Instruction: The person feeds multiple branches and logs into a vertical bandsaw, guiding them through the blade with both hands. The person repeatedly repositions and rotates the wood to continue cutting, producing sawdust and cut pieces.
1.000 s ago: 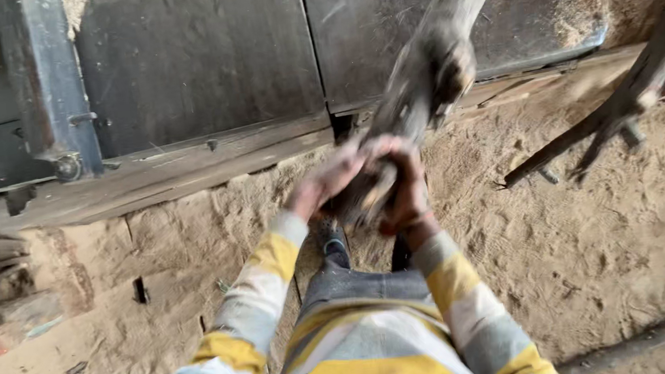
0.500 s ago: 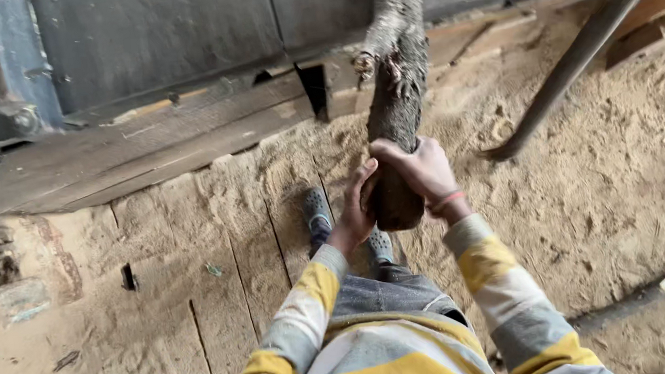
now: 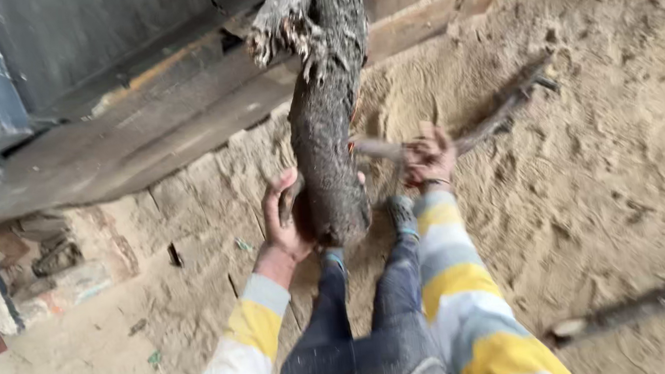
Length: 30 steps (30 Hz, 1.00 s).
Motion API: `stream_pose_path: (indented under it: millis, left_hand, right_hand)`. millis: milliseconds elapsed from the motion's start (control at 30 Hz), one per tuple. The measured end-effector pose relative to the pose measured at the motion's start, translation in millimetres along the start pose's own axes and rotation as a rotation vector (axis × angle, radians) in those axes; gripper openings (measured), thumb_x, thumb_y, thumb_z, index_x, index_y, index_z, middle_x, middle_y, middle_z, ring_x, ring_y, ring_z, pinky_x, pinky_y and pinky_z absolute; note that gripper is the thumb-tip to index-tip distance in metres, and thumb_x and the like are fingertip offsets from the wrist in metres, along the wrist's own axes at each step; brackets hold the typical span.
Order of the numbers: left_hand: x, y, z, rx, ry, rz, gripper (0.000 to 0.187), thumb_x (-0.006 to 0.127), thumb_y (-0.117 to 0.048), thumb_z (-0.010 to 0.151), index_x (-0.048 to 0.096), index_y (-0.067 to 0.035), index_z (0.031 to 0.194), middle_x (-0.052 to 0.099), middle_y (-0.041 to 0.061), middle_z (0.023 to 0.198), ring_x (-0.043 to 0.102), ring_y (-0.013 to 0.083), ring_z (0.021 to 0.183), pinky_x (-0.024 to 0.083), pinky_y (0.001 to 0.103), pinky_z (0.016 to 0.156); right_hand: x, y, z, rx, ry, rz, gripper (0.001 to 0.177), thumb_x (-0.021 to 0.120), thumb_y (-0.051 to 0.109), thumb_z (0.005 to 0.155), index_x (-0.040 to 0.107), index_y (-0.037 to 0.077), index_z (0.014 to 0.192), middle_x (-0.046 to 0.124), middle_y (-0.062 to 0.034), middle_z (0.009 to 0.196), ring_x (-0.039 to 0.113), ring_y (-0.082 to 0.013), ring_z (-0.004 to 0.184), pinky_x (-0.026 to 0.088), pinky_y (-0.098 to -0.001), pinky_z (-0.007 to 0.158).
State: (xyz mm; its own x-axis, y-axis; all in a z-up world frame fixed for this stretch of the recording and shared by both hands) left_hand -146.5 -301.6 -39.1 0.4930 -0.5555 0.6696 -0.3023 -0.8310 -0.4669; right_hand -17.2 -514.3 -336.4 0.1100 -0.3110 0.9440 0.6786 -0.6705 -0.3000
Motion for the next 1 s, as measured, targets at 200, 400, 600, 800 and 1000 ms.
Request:
stream_pose_path:
  millis: [200,400,600,800,1000]
  left_hand:
    - [-31,10,-9,-0.013,-0.280,-0.140,0.073,0.067,-0.061,0.077,0.063,-0.016,0.134,0.065,0.008,0.135,0.061,0.0293,0.122,0.050,0.050,0.103]
    - [-48,59,-52,-0.132,-0.384,0.062,0.095,0.079,-0.064,0.054,0.059,-0.019,0.135,0.058,0.010,0.136,0.057,0.0306,0.125,0.051,0.061,0.103]
    - [-124,107,-143,0.146,-0.375,0.200,0.084,0.080,-0.064,0.069,0.066,-0.003,0.127,0.066,0.017,0.124,0.061,0.0291,0.123,0.046,0.046,0.112]
    - [-183,150,-268,-0.051,-0.472,0.071,0.068,0.073,-0.047,0.074,0.065,-0.008,0.129,0.070,0.009,0.126,0.063,0.0241,0.122,0.043,0.040,0.112]
    - [-159,161,-315,-0.053,-0.370,0.098,0.055,0.060,-0.037,0.089,0.061,-0.015,0.139,0.063,0.005,0.142,0.057,0.0173,0.132,0.038,0.033,0.116]
  right_hand:
    - [107,-34,-48,-0.309,-0.993,-0.345,0.064,0.069,0.055,0.093,0.064,0.005,0.132,0.072,-0.0067,0.094,0.069,-0.0220,0.088,0.057,-0.0458,0.100]
    - [275,-150,44,0.157,-0.792,-0.892,0.071,0.059,0.064,0.084,0.052,0.021,0.141,0.066,-0.0122,0.130,0.067,-0.0251,0.110,0.052,-0.0504,0.096]
    - [283,-259,21,0.233,-0.796,-0.857,0.066,0.066,0.058,0.087,0.056,0.014,0.134,0.065,-0.0152,0.114,0.066,-0.0292,0.097,0.058,-0.0455,0.079]
    - [263,-336,-69,0.295,-0.872,-0.990,0.071,0.069,0.055,0.082,0.057,0.007,0.133,0.068,-0.0106,0.118,0.067,-0.0257,0.106,0.057,-0.0409,0.090]
    - [259,-361,-96,0.284,-0.807,-1.094,0.062,0.072,0.051,0.083,0.059,0.007,0.125,0.064,-0.0063,0.111,0.062,-0.0224,0.106,0.054,-0.0385,0.092]
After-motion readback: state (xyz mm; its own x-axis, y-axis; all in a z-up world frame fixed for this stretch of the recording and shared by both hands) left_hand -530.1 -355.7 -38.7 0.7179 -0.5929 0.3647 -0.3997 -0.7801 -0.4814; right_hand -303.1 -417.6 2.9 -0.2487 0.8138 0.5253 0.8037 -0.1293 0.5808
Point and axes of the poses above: each hand's wrist, its own z-axis towards the middle knuckle, its own x-axis out of the palm, y = z × x, the point moved 5 cm from there along z, towards the middle knuckle
